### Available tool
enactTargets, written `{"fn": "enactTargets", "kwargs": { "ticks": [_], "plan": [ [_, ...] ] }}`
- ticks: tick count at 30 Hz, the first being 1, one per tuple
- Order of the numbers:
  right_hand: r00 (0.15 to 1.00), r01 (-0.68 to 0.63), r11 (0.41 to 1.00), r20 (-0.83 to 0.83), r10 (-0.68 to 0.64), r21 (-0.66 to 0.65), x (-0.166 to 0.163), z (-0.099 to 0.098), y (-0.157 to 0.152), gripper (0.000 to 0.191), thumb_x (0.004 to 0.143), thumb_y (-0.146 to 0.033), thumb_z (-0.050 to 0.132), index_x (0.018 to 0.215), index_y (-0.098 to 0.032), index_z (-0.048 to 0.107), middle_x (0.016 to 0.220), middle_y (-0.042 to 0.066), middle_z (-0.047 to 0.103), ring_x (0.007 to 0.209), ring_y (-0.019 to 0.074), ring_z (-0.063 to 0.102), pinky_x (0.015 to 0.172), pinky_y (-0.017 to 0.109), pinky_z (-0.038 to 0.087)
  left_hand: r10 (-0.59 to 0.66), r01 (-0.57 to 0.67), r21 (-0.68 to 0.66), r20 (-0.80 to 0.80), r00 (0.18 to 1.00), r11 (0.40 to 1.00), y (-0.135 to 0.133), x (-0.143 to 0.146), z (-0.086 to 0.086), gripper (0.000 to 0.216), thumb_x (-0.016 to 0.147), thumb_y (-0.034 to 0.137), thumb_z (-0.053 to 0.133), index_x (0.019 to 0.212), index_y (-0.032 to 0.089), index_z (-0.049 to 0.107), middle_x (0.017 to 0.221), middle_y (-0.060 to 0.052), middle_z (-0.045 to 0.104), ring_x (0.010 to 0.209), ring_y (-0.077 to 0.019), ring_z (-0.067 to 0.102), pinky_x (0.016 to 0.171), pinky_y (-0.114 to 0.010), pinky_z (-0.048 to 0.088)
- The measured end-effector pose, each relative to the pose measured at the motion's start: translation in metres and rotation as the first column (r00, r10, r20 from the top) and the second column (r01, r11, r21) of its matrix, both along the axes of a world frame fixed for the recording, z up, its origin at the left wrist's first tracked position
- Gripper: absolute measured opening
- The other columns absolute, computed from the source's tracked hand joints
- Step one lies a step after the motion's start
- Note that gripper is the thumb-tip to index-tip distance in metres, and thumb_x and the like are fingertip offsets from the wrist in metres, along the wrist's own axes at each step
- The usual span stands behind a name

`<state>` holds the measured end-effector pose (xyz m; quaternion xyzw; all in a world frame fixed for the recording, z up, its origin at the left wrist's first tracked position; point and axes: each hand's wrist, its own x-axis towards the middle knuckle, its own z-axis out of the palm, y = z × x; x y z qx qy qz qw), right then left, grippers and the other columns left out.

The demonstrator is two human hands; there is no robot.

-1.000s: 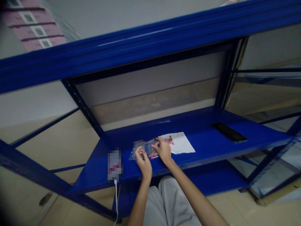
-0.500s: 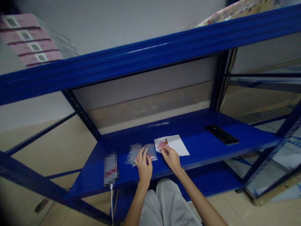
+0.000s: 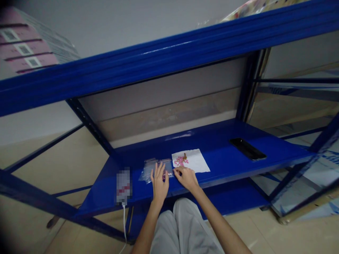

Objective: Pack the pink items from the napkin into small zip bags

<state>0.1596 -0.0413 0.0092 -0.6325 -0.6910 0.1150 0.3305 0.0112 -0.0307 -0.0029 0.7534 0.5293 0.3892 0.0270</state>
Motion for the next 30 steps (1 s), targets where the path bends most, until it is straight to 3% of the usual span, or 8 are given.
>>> {"fn": "enactTargets", "kwargs": {
  "ticks": [3,7,12,20,26,30],
  "plan": [
    [0.995,0.059,0.998,-0.078,-0.060,-0.009,0.001,0.000,0.000,0.034,0.085,-0.036,0.037,0.085,-0.023,0.069,0.073,0.002,0.069,0.070,0.0196,0.063,0.058,0.025,0.040,0.216,-0.219,0.043,0.060,0.974,0.975,0.006,-0.018,-0.001,0.040,0.085,0.024,0.039,0.124,0.018,0.048,0.130,-0.011,0.048,0.131,-0.0238,0.024,0.105,-0.047,0.021],
    [0.969,0.073,0.997,-0.237,-0.073,-0.008,0.006,-0.005,0.002,0.034,0.082,-0.038,0.040,0.082,-0.021,0.070,0.069,0.002,0.068,0.063,0.0187,0.061,0.055,0.025,0.039,0.360,-0.361,0.005,-0.080,0.930,0.933,0.016,-0.043,-0.006,0.042,0.083,0.032,0.042,0.118,0.011,0.053,0.131,-0.016,0.045,0.130,-0.0284,0.025,0.103,-0.048,0.021],
    [0.921,0.016,0.999,-0.389,-0.028,-0.033,0.013,-0.010,0.007,0.035,0.079,-0.038,0.042,0.079,-0.017,0.070,0.061,0.003,0.065,0.058,0.0182,0.059,0.055,0.025,0.040,0.398,-0.406,-0.001,-0.197,0.896,0.914,0.015,-0.054,-0.011,0.033,0.085,0.028,0.039,0.102,0.016,0.065,0.128,-0.015,0.049,0.128,-0.0294,0.029,0.101,-0.049,0.024],
    [0.822,-0.055,0.998,-0.569,0.039,-0.012,0.019,-0.008,0.002,0.043,0.078,-0.045,0.045,0.086,-0.010,0.068,0.058,0.004,0.062,0.056,0.0173,0.056,0.052,0.026,0.041,0.492,-0.482,0.112,-0.092,0.866,0.869,-0.007,-0.059,0.015,0.033,0.088,0.028,0.036,0.109,0.021,0.061,0.132,-0.011,0.045,0.130,-0.0272,0.025,0.099,-0.048,0.025],
    [0.809,-0.176,0.983,-0.576,0.119,-0.043,0.015,-0.009,-0.023,0.040,0.080,-0.044,0.046,0.089,-0.013,0.068,0.061,0.003,0.062,0.054,0.0137,0.054,0.049,0.022,0.038,0.412,-0.417,0.005,-0.157,0.897,0.909,0.002,-0.061,0.002,0.031,0.083,0.033,0.043,0.100,0.020,0.066,0.127,-0.012,0.050,0.127,-0.0271,0.031,0.100,-0.047,0.025],
    [0.784,-0.206,0.975,-0.611,0.114,-0.084,0.020,-0.010,-0.032,0.039,0.079,-0.045,0.047,0.087,-0.013,0.069,0.062,0.004,0.062,0.050,0.0118,0.051,0.043,0.020,0.035,0.419,-0.421,0.022,-0.161,0.894,0.907,0.007,-0.057,0.004,0.034,0.080,0.041,0.047,0.095,0.019,0.067,0.126,-0.013,0.051,0.127,-0.0271,0.030,0.101,-0.047,0.022]
  ]
}}
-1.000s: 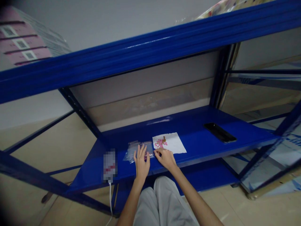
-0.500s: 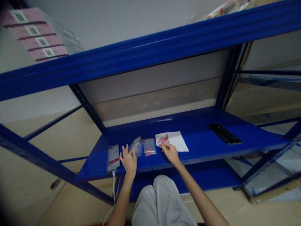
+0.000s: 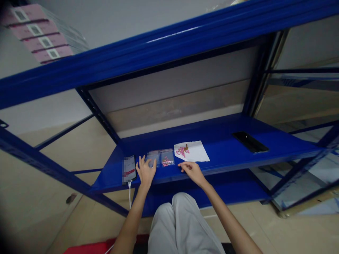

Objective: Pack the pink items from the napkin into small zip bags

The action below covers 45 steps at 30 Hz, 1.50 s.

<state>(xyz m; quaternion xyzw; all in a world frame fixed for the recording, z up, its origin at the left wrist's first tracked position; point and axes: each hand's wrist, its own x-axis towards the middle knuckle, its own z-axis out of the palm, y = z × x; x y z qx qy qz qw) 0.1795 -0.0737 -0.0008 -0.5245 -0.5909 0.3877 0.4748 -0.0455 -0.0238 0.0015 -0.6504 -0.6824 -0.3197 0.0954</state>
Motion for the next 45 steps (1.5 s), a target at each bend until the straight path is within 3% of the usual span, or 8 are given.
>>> {"fn": "enactTargets", "kwargs": {
  "ticks": [8,17,22,32,36,40,43,45],
  "plan": [
    [0.991,-0.074,0.995,-0.116,0.066,-0.063,0.000,0.004,0.003,0.039,0.078,-0.045,0.048,0.084,-0.013,0.069,0.065,0.004,0.063,0.041,0.0064,0.039,0.038,0.018,0.029,-0.075,0.066,-0.120,-0.070,0.995,0.991,0.013,0.003,0.004,0.027,0.081,0.032,0.048,0.091,0.021,0.070,0.131,-0.013,0.045,0.127,-0.0311,0.031,0.099,-0.047,0.026],
    [0.989,-0.089,0.992,-0.128,0.078,-0.089,0.001,0.006,0.003,0.041,0.077,-0.048,0.052,0.092,-0.014,0.068,0.073,0.005,0.066,0.041,0.0066,0.042,0.040,0.019,0.033,-0.043,-0.006,0.158,0.304,0.952,0.987,-0.019,0.018,0.031,0.025,0.082,0.034,0.047,0.091,0.024,0.069,0.122,-0.009,0.054,0.121,-0.0288,0.039,0.097,-0.049,0.029],
    [0.984,-0.099,0.993,-0.155,0.088,-0.061,-0.003,0.021,-0.004,0.041,0.073,-0.043,0.061,0.104,-0.017,0.064,0.091,0.007,0.068,0.066,0.0130,0.059,0.062,0.024,0.046,-0.357,0.449,0.079,0.733,0.579,0.890,-0.064,0.033,0.037,0.029,0.081,0.038,0.049,0.080,0.018,0.070,0.089,-0.007,0.068,0.087,-0.0200,0.061,0.082,-0.032,0.046],
    [0.878,-0.343,0.918,-0.415,0.238,-0.201,-0.006,0.076,-0.053,0.029,0.067,-0.040,0.068,0.084,-0.016,0.070,0.075,0.006,0.070,0.069,0.0162,0.064,0.065,0.027,0.048,0.043,0.545,-0.116,0.989,0.144,0.830,-0.115,0.039,0.049,0.045,0.078,0.049,0.048,0.071,0.010,0.070,0.072,-0.011,0.069,0.076,-0.0223,0.064,0.082,-0.038,0.046],
    [0.843,-0.396,0.878,-0.486,0.231,-0.269,-0.006,0.088,-0.070,0.037,0.063,-0.036,0.072,0.093,-0.015,0.068,0.079,0.009,0.071,0.071,0.0180,0.065,0.064,0.028,0.049,0.026,0.400,-0.133,0.964,0.263,0.907,-0.124,0.028,0.060,0.047,0.080,0.050,0.042,0.079,0.012,0.069,0.074,-0.009,0.068,0.076,-0.0203,0.062,0.078,-0.034,0.046],
    [0.861,-0.315,0.890,-0.493,0.123,-0.328,-0.006,0.090,-0.077,0.044,0.059,-0.033,0.076,0.097,-0.013,0.067,0.081,0.010,0.071,0.073,0.0192,0.066,0.064,0.027,0.049,-0.159,-0.031,0.218,0.796,0.584,0.976,-0.145,0.022,0.074,0.023,0.080,0.036,0.050,0.089,0.018,0.060,0.083,-0.003,0.059,0.077,-0.0144,0.053,0.071,-0.026,0.041],
    [0.863,-0.290,0.899,-0.496,0.096,-0.329,-0.008,0.090,-0.081,0.045,0.059,-0.032,0.076,0.099,-0.013,0.066,0.076,0.008,0.071,0.066,0.0165,0.065,0.061,0.025,0.049,-0.300,0.044,0.405,0.594,0.747,0.913,-0.162,0.030,0.086,0.013,0.077,0.024,0.054,0.066,0.018,0.053,0.067,0.002,0.047,0.066,-0.0119,0.046,0.064,-0.024,0.036],
    [0.860,-0.292,0.902,-0.499,0.104,-0.317,-0.009,0.090,-0.084,0.045,0.059,-0.030,0.077,0.099,-0.014,0.065,0.072,0.006,0.070,0.062,0.0142,0.064,0.059,0.023,0.049,-0.353,0.237,0.288,0.471,0.808,0.928,-0.170,0.040,0.095,0.017,0.075,0.022,0.057,0.059,0.018,0.052,0.065,0.002,0.046,0.066,-0.0118,0.046,0.064,-0.024,0.035]
  ]
}}
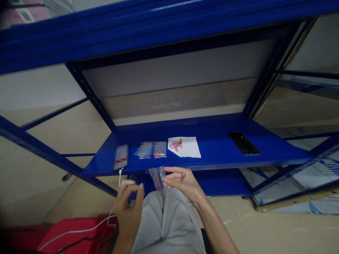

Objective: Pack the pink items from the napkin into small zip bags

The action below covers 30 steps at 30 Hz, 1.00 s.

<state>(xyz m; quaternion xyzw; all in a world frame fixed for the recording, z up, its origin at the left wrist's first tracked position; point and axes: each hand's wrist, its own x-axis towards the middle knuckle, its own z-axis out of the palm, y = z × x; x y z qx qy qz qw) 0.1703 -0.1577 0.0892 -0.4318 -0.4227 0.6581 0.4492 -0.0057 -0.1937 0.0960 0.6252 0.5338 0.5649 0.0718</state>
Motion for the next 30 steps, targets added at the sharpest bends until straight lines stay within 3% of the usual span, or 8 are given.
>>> {"fn": "enactTargets", "kwargs": {
  "ticks": [4,13,22,30],
  "plan": [
    [1.000,0.004,1.000,-0.016,-0.004,0.016,0.000,0.002,-0.008,0.044,0.056,-0.025,0.079,0.096,-0.014,0.063,0.066,0.003,0.070,0.054,0.0108,0.062,0.055,0.020,0.048,-0.194,0.178,-0.203,-0.059,0.979,0.963,-0.007,0.018,0.008,0.024,0.078,0.025,0.055,0.056,0.017,0.047,0.064,0.002,0.044,0.062,-0.0103,0.046,0.060,-0.022,0.036],
    [0.998,0.019,1.000,-0.068,-0.018,0.004,-0.002,0.003,-0.023,0.040,0.046,-0.017,0.082,0.080,-0.014,0.061,0.059,0.000,0.069,0.050,0.0114,0.062,0.051,0.018,0.048,-0.256,0.246,-0.300,0.005,0.967,0.922,-0.002,0.030,0.002,0.029,0.081,0.028,0.050,0.057,0.017,0.040,0.060,0.003,0.039,0.058,-0.0090,0.041,0.056,-0.021,0.033],
    [0.997,0.069,0.997,-0.016,-0.070,-0.026,0.006,-0.012,-0.014,0.035,0.038,-0.015,0.084,0.065,-0.015,0.061,0.058,0.001,0.069,0.051,0.0134,0.063,0.050,0.019,0.048,-0.354,0.341,-0.439,0.057,0.934,0.831,0.005,0.041,-0.003,0.021,0.087,0.027,0.039,0.079,0.018,0.056,0.081,-0.002,0.052,0.074,-0.0121,0.051,0.067,-0.023,0.039],
    [1.000,0.031,0.999,0.000,-0.031,0.018,0.005,-0.021,-0.002,0.023,0.055,-0.028,0.079,0.070,-0.014,0.068,0.057,0.000,0.065,0.051,0.0075,0.056,0.050,0.015,0.042,-0.230,0.203,-0.369,-0.030,0.973,0.907,0.020,0.044,-0.021,0.020,0.085,0.025,0.041,0.081,0.021,0.060,0.088,-0.003,0.051,0.076,-0.0149,0.052,0.073,-0.028,0.041]
  ]
}}
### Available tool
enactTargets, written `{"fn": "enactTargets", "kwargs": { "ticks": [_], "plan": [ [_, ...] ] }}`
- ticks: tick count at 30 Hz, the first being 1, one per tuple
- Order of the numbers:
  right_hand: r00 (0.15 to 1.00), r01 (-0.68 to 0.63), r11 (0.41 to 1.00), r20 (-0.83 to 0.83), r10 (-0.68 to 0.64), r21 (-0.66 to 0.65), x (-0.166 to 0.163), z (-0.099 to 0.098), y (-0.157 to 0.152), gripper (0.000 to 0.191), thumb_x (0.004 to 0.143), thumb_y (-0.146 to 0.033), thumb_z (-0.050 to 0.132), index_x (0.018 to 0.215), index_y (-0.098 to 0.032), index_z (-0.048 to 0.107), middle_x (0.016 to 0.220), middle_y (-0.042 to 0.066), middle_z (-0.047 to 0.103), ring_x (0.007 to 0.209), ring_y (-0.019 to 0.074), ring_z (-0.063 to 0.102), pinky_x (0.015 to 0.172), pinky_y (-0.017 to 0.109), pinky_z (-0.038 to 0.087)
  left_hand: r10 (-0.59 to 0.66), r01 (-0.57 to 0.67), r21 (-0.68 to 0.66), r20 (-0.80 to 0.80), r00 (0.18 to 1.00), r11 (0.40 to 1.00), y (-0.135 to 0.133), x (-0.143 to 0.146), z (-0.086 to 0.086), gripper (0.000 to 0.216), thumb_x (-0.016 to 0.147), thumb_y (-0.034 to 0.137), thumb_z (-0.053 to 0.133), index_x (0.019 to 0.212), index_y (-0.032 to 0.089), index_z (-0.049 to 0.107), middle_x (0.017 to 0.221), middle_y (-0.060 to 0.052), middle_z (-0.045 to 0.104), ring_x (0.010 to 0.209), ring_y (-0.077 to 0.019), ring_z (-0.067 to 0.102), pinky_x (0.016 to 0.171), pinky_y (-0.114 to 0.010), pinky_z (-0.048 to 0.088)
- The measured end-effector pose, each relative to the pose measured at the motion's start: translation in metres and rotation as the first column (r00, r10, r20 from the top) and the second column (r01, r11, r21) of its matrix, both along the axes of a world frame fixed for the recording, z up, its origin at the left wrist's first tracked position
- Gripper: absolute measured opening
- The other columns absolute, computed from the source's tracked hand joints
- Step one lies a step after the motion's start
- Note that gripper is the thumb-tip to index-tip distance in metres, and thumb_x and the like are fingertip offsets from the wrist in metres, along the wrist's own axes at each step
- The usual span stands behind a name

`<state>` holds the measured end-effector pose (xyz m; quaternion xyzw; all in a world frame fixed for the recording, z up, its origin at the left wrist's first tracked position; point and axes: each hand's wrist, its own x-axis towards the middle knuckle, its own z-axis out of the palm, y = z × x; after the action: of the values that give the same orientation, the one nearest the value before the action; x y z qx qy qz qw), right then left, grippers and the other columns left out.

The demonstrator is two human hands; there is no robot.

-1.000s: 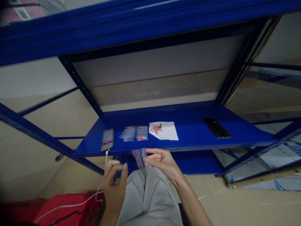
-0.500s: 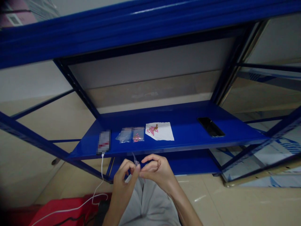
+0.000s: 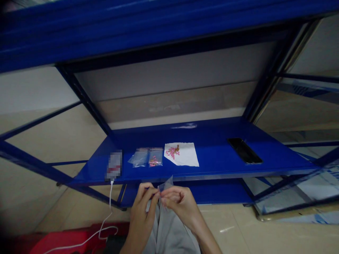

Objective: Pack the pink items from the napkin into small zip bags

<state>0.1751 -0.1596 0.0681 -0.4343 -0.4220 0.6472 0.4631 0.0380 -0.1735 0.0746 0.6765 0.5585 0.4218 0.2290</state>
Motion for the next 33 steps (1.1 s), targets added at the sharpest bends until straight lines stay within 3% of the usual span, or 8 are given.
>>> {"fn": "enactTargets", "kwargs": {
  "ticks": [4,13,17,21,27,33],
  "plan": [
    [0.998,-0.032,0.999,0.052,0.031,0.015,-0.003,-0.006,0.002,0.026,0.063,-0.035,0.073,0.077,-0.014,0.069,0.061,0.002,0.066,0.053,0.0084,0.055,0.050,0.017,0.042,0.029,-0.028,0.009,-0.040,0.999,1.000,0.004,-0.003,-0.003,0.022,0.086,0.022,0.038,0.077,0.021,0.058,0.088,-0.003,0.051,0.076,-0.0147,0.052,0.073,-0.029,0.041],
    [0.999,-0.049,0.998,0.007,0.049,-0.039,-0.009,-0.010,0.001,0.033,0.056,-0.035,0.078,0.081,-0.014,0.070,0.076,0.008,0.070,0.069,0.0171,0.065,0.064,0.024,0.050,-0.015,0.008,-0.068,-0.109,0.994,0.998,0.000,-0.011,-0.001,0.021,0.084,0.027,0.044,0.067,0.019,0.053,0.080,-0.002,0.050,0.070,-0.0134,0.051,0.066,-0.026,0.041],
    [0.999,-0.049,0.996,0.009,0.050,-0.076,-0.011,-0.008,-0.003,0.034,0.046,-0.026,0.083,0.076,-0.014,0.071,0.064,0.004,0.069,0.055,0.0132,0.062,0.054,0.021,0.049,-0.118,0.121,-0.123,0.031,0.993,0.985,-0.005,-0.013,0.006,0.023,0.087,0.027,0.038,0.071,0.018,0.053,0.080,-0.003,0.050,0.071,-0.0128,0.052,0.066,-0.024,0.041],
    [0.997,-0.076,0.994,-0.011,0.075,-0.081,-0.010,0.001,-0.009,0.034,0.046,-0.023,0.083,0.076,-0.014,0.071,0.058,0.002,0.067,0.048,0.0101,0.058,0.050,0.019,0.047,-0.194,0.229,-0.154,0.213,0.958,0.961,-0.011,-0.015,0.012,0.024,0.088,0.027,0.035,0.073,0.017,0.052,0.081,-0.003,0.050,0.076,-0.0124,0.051,0.069,-0.022,0.041],
    [0.998,-0.058,0.998,0.036,0.057,0.030,-0.013,0.016,-0.019,0.033,0.056,-0.031,0.078,0.084,-0.016,0.071,0.060,0.001,0.065,0.053,0.0093,0.056,0.053,0.019,0.046,-0.144,0.187,-0.134,0.281,0.949,0.973,-0.020,-0.016,0.010,0.021,0.088,0.028,0.037,0.076,0.018,0.052,0.083,-0.002,0.051,0.081,-0.0129,0.051,0.073,-0.022,0.041],
    [0.938,-0.011,0.966,0.337,-0.080,0.259,-0.022,0.030,-0.032,0.027,0.066,-0.038,0.069,0.082,-0.016,0.072,0.067,0.004,0.066,0.055,0.0108,0.056,0.047,0.019,0.044,-0.081,0.085,-0.033,0.113,0.990,0.996,-0.029,-0.022,0.015,0.025,0.088,0.025,0.036,0.075,0.018,0.055,0.083,-0.003,0.051,0.076,-0.0133,0.052,0.070,-0.025,0.041]
  ]
}}
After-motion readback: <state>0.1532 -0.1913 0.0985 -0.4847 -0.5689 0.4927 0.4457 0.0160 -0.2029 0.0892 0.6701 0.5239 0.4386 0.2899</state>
